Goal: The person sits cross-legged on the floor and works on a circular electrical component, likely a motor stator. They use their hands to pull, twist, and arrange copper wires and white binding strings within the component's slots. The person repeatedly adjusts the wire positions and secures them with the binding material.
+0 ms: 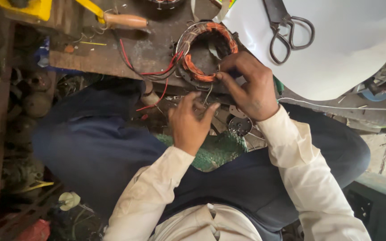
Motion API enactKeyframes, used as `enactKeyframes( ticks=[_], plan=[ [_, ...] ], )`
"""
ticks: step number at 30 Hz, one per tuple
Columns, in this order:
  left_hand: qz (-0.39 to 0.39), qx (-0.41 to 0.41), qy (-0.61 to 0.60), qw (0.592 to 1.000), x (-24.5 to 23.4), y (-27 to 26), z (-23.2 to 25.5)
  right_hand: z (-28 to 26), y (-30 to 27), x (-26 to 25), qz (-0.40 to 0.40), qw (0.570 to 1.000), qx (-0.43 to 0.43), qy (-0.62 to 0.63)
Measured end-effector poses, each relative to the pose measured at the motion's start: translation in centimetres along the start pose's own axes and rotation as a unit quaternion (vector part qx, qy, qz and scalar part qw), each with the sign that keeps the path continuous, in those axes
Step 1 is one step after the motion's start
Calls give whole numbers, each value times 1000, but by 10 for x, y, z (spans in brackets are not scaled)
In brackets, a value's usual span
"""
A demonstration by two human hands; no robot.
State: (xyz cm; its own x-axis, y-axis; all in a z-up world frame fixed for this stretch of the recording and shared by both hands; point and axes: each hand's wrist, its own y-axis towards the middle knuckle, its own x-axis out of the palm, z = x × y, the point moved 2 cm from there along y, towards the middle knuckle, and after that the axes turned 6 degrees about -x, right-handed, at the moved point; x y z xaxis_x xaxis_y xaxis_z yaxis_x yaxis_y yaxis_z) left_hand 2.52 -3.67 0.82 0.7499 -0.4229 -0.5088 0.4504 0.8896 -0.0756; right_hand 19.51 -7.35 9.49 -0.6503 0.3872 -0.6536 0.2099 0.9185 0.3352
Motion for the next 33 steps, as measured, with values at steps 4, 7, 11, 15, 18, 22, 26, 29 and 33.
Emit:
enactKeyframes(
  ticks=[4, 7, 11, 15, 18, 22, 26, 29, 33],
  plan=[
    [-80, -110, -163, 977, 26, 7, -20, 0, 7, -2, -26, 999, -12, -14],
    [-168, -155, -361, 904, 32, 6, -23, 2, 8, 0, -42, 999, 0, 10],
    [-243, 43, -380, 891, -7, -7, -6, 1, 9, 2, -37, 999, 3, -2],
    [-103, 179, -272, 940, -46, 3, 14, 4, 10, 1, -68, 997, 27, -14],
    [-84, 131, -405, 901, -53, 11, 27, 11, 19, -8, -130, 991, -12, -22],
    [-192, 51, -649, 735, -34, 9, 38, 32, 44, -13, -254, 962, 101, 5],
    [-220, 3, -763, 608, -23, 4, 33, 29, 50, -8, -251, 959, 130, -22],
    [-231, 23, -711, 663, -18, -6, 30, 25, 40, -4, -216, 964, 144, -48],
    [-223, 25, -693, 685, -27, -6, 23, 25, 43, -3, -206, 963, 173, -7]
  ],
)
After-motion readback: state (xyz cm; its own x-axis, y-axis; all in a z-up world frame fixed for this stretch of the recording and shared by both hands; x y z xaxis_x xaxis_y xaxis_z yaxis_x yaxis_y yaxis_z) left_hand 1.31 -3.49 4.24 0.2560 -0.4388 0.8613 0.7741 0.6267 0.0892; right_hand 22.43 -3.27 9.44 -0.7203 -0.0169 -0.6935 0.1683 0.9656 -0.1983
